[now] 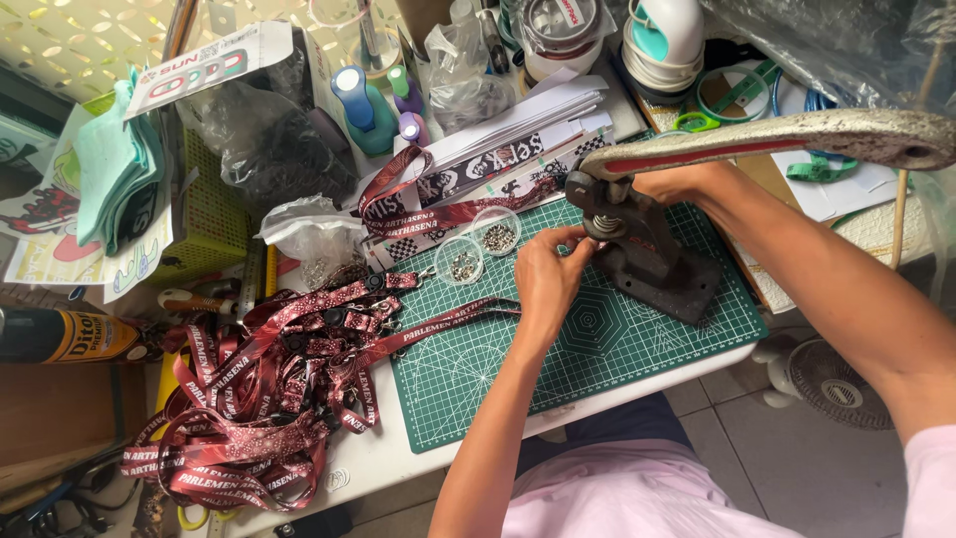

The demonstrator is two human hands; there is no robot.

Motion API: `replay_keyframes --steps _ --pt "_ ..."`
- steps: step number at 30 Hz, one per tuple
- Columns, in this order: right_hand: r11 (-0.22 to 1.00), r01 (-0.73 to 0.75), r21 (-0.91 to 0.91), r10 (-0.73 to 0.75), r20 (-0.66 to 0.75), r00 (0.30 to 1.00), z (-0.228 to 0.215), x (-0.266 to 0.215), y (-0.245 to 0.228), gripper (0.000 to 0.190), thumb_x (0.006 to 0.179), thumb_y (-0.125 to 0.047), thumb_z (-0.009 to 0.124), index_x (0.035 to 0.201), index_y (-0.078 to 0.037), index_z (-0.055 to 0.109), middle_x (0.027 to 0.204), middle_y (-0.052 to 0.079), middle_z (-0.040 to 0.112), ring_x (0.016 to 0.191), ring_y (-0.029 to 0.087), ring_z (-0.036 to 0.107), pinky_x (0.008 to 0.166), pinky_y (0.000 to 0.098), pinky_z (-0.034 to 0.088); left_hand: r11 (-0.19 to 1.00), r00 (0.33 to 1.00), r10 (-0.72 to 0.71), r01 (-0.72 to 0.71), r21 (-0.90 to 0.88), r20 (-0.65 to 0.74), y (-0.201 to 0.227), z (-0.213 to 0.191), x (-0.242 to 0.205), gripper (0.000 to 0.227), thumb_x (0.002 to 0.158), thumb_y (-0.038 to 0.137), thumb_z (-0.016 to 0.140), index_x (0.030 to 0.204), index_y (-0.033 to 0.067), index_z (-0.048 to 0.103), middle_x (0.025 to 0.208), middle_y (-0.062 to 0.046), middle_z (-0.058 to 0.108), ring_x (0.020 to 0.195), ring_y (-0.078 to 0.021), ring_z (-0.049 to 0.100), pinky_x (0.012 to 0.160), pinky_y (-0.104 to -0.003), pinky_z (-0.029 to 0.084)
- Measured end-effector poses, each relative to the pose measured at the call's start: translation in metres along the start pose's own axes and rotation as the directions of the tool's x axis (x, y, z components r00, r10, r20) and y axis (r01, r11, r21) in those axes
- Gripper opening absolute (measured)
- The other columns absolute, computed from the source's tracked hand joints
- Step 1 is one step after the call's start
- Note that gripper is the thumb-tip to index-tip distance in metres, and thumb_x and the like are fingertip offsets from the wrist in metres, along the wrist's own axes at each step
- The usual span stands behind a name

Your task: The person assembles lanyards by inserting metal clasps into the ends of red patterned straps and securing them with a manual press. The person repeatedly folds the strap ends, inserts clasps, and operates the press to complete each unit.

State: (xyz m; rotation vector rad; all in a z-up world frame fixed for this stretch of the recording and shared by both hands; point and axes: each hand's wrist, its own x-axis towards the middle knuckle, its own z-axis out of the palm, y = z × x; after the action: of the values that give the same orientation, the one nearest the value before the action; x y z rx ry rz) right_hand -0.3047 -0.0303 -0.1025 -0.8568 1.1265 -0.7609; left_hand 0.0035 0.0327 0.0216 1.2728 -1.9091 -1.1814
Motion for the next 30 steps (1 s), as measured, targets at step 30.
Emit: replay_keyframes --steps 30 --pt "0.881 -0.047 -0.47 -0.077 -0.241 0.968 0.055 -0.062 -0.009 0.034 0.098 -0.021 0.058 0.125 -0.002 0.066 0.101 0.011 0.072 0.083 0.019 0.065 0.071 0.0382 0.051 0.96 0.957 0.279 -0.278 0.025 -0.082 0.004 0.007 -0.008 0.018 0.088 0.017 0.075 0.095 0.0007 0.073 0.099 -0.01 0.067 0.074 -0.0252 0.07 0.067 -0.038 0.055"
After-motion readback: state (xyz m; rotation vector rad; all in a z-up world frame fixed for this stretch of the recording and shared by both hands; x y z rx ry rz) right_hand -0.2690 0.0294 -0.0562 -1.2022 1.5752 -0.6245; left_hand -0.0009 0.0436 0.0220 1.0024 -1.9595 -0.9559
